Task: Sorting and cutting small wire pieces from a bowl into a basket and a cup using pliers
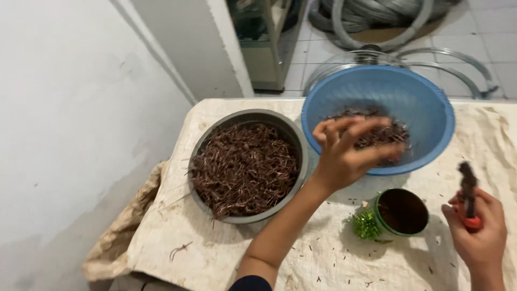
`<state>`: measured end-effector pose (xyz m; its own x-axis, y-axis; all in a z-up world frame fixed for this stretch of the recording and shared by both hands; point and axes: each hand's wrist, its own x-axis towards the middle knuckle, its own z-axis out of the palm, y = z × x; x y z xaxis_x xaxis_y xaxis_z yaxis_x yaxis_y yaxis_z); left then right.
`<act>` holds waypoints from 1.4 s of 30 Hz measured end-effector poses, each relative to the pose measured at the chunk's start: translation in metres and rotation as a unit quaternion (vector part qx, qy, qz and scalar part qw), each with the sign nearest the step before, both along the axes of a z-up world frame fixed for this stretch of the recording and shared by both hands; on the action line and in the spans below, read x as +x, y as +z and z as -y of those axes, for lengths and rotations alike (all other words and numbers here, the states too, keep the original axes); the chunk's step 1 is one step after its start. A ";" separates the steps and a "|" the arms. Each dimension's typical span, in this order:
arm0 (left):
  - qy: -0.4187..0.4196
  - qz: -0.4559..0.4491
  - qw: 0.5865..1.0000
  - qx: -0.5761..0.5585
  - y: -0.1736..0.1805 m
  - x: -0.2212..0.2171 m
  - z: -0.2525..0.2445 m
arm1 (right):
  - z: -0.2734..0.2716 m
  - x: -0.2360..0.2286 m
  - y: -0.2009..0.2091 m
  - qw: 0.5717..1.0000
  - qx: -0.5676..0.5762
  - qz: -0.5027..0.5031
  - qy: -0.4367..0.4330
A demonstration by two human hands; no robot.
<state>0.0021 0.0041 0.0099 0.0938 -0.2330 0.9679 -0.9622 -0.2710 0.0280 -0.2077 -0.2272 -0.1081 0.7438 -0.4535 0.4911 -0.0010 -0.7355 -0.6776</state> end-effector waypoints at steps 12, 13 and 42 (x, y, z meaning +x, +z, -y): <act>0.290 -0.414 0.819 0.273 0.089 -0.010 -0.124 | 0.003 -0.002 -0.055 0.981 0.193 0.027 0.005; 0.323 -0.410 0.804 0.287 0.088 -0.006 -0.136 | 0.004 -0.002 -0.055 0.979 0.200 0.022 0.008; 0.332 -0.507 0.670 0.429 0.010 0.120 -0.164 | 0.005 -0.005 -0.058 0.978 0.201 0.016 0.050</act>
